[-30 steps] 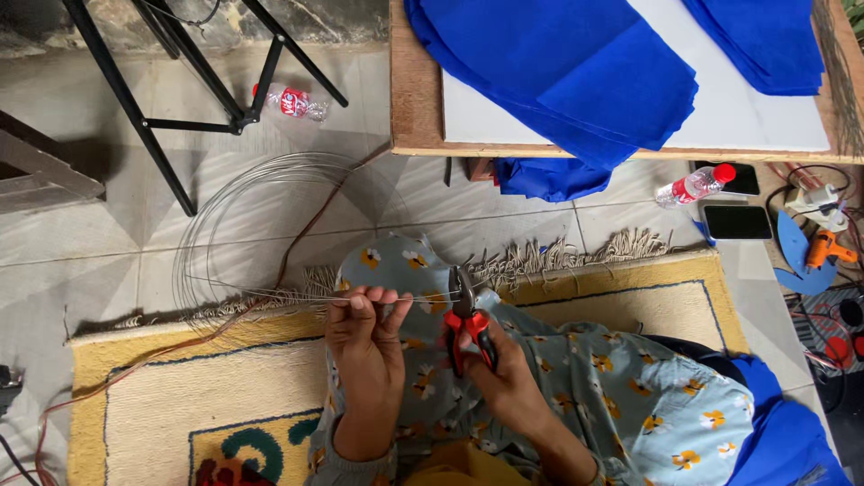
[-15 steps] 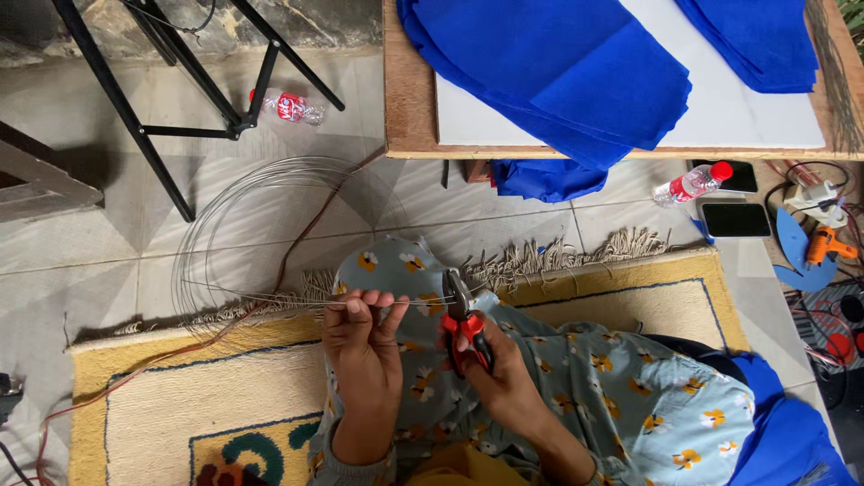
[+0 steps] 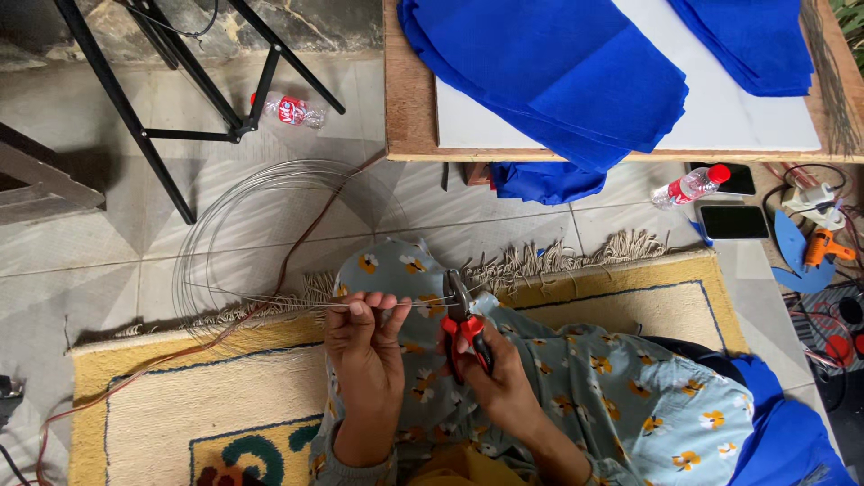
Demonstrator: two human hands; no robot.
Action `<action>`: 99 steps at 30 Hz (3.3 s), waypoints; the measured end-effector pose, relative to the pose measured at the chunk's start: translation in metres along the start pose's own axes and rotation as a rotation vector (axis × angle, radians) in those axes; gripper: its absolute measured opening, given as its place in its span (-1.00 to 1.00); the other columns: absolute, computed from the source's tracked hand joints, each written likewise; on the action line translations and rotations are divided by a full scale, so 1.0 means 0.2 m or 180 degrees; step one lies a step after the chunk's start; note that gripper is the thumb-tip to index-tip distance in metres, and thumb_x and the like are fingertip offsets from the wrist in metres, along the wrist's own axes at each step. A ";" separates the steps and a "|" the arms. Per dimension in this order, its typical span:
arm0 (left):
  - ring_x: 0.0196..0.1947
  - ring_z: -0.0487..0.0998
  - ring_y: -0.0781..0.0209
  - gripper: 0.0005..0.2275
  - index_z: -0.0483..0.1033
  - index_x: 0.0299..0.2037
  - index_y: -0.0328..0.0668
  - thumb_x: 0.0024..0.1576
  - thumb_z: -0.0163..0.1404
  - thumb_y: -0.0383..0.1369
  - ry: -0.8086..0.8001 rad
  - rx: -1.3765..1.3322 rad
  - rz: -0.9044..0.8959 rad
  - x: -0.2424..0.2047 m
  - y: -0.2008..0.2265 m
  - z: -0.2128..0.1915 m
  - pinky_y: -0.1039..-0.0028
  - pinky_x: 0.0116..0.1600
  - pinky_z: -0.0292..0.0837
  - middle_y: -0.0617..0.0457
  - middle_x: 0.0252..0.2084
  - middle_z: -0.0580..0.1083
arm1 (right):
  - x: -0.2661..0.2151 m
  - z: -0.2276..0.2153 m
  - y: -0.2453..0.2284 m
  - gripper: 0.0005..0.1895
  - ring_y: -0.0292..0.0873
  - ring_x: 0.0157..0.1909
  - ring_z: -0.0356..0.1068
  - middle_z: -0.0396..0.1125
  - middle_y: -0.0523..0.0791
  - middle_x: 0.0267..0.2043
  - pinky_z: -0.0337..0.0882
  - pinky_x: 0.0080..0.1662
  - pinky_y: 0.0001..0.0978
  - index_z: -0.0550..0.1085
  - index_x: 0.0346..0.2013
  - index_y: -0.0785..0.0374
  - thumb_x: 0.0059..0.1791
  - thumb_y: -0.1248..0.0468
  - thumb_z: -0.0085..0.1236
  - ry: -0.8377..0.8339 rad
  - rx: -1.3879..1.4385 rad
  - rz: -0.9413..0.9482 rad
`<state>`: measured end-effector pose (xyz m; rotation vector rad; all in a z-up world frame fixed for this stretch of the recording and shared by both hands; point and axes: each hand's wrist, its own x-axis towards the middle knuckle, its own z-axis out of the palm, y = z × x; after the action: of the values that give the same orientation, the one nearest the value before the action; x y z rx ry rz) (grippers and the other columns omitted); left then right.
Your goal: The person prepares craft components by handling bundles of wire, straightening them by hand, and using pliers to cut them to length while seated on the floor.
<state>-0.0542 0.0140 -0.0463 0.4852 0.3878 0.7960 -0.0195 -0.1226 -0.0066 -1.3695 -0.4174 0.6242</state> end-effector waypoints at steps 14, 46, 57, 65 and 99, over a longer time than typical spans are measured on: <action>-0.32 0.47 0.15 -0.89 0.36 -0.26 -0.23 0.07 -0.06 -0.40 -0.0124 0.0133 0.0076 0.00 -0.03 -0.04 0.24 -0.16 0.50 -0.06 -0.36 0.42 | 0.04 0.00 0.00 -0.65 -0.12 -0.27 0.30 0.31 0.01 -0.28 0.43 -0.26 -0.17 0.36 -0.25 0.43 -0.19 0.21 0.02 0.0313 0.1270 0.1357; -0.37 0.47 0.15 -0.89 0.34 -0.28 -0.26 0.07 -0.09 -0.39 0.0093 0.0690 -0.0138 0.00 0.00 0.00 0.33 -0.26 0.53 -0.07 -0.40 0.40 | -0.01 -0.06 0.13 -0.64 -0.34 -0.68 -0.09 -0.04 -0.23 -0.70 -0.04 -0.57 -0.48 0.27 -0.57 0.23 -0.15 0.02 0.05 -0.0318 0.0763 0.0429; -0.39 0.50 0.04 -0.87 0.32 -0.31 -0.28 0.06 -0.07 -0.38 -0.0026 0.0952 0.0157 -0.14 -0.01 0.03 0.20 -0.27 0.56 -0.12 -0.41 0.41 | -0.01 -0.05 0.16 -0.64 -0.36 -0.72 -0.10 -0.02 -0.22 -0.71 -0.09 -0.64 -0.52 0.25 -0.54 0.23 -0.16 0.01 0.07 -0.0087 0.1424 0.0570; -0.50 0.49 0.06 -0.85 0.31 -0.34 -0.28 0.02 -0.03 -0.37 -0.0116 0.1162 0.0144 -0.10 0.05 0.10 0.26 -0.37 0.54 -0.11 -0.49 0.42 | -0.08 -0.03 0.16 -0.62 -0.35 -0.69 -0.12 -0.04 -0.23 -0.69 -0.07 -0.61 -0.50 0.19 -0.52 0.17 -0.15 -0.03 0.04 -0.0296 0.1575 0.0703; -0.62 0.53 0.02 -0.86 0.35 -0.34 -0.36 0.05 -0.09 -0.38 -0.0633 0.2133 0.0529 -0.16 0.16 0.29 0.39 -0.48 0.57 -0.14 -0.55 0.42 | -0.19 -0.03 0.15 -0.55 -0.40 -0.69 -0.21 -0.15 -0.23 -0.66 -0.13 -0.58 -0.57 0.13 -0.59 0.21 -0.17 -0.03 0.08 -0.0669 0.2704 0.0811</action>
<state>-0.0655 -0.0060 0.0237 1.2260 0.4291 0.7586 -0.0499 -0.1491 -0.0336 -0.5448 -0.1051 1.0153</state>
